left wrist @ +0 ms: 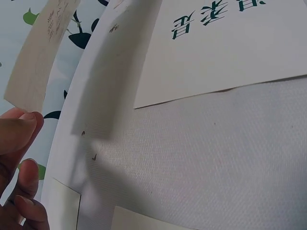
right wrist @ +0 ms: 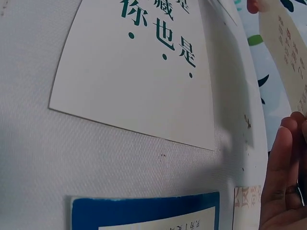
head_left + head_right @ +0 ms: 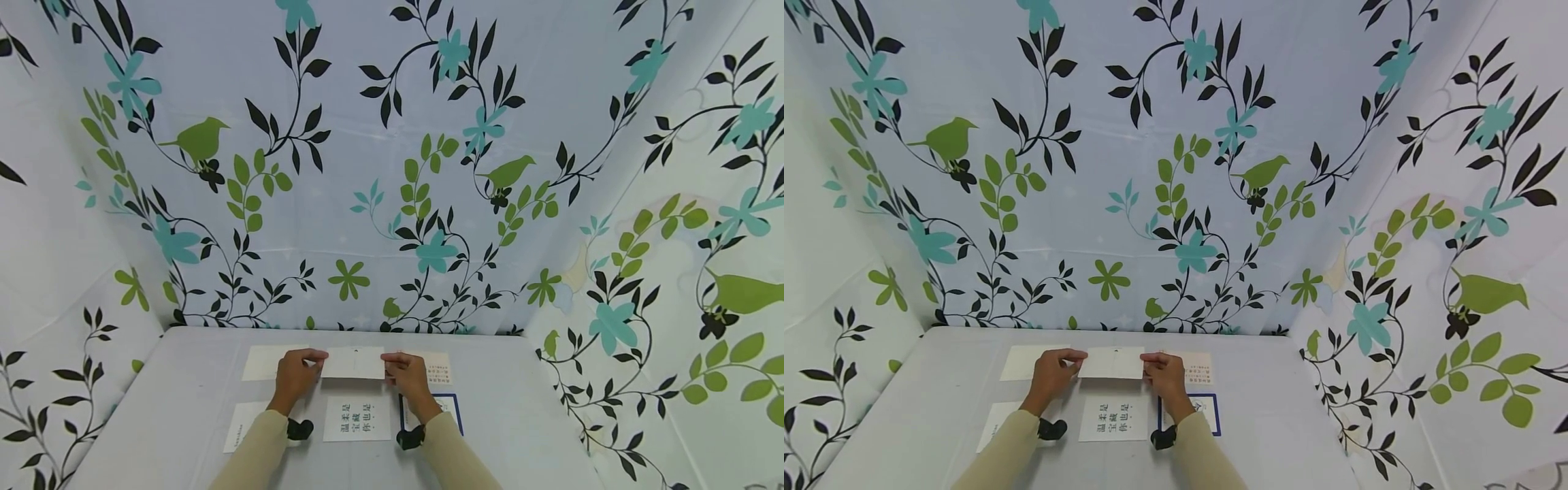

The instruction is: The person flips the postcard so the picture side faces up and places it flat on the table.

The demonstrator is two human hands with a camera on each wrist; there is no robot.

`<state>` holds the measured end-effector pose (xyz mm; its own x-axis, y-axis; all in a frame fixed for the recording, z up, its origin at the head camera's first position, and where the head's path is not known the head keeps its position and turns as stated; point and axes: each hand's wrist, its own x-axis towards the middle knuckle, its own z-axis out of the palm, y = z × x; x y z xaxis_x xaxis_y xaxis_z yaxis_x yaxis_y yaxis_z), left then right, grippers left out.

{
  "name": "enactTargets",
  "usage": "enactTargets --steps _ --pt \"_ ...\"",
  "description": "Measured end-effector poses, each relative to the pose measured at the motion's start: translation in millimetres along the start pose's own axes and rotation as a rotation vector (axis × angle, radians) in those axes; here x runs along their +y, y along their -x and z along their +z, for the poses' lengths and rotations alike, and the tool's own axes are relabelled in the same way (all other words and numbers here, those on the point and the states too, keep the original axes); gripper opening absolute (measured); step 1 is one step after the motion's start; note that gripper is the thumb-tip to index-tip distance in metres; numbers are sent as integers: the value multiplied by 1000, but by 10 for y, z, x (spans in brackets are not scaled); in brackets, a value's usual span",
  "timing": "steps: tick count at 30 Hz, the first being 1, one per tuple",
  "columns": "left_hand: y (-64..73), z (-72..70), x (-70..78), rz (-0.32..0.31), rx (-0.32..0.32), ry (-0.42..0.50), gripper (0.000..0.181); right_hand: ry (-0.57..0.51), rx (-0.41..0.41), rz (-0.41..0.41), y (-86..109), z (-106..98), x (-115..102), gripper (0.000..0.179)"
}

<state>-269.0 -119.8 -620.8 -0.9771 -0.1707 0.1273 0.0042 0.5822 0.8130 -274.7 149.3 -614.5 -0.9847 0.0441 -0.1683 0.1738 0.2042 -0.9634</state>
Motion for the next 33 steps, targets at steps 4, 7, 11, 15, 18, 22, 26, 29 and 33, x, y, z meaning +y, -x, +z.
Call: enactTargets --steps 4,7,11,15,18,22,26,29,33 --pt "2 5 14 7 7 -3 14 -13 0 -25 8 -16 6 16" --pt "1 5 18 15 12 -6 14 -16 -1 -31 4 -19 15 16" --pt "-6 6 30 23 15 -9 11 -21 -1 -22 -3 -17 19 18" --pt "-11 4 42 17 5 -3 9 -25 7 -16 -9 -7 16 17" --pt "-16 7 41 2 -6 0 8 -25 20 -14 -15 -2 10 15" --pt "-39 20 44 -6 -15 -4 7 -19 43 -13 -11 -3 -16 11" --pt "-50 36 58 -6 -21 -14 9 -14 58 -2 7 -6 -41 9" --pt "-38 47 70 -8 -25 -14 10 -7 70 10 5 -9 -40 9" --pt "-11 64 76 -7 -23 -6 9 -3 80 10 20 -20 -32 10"
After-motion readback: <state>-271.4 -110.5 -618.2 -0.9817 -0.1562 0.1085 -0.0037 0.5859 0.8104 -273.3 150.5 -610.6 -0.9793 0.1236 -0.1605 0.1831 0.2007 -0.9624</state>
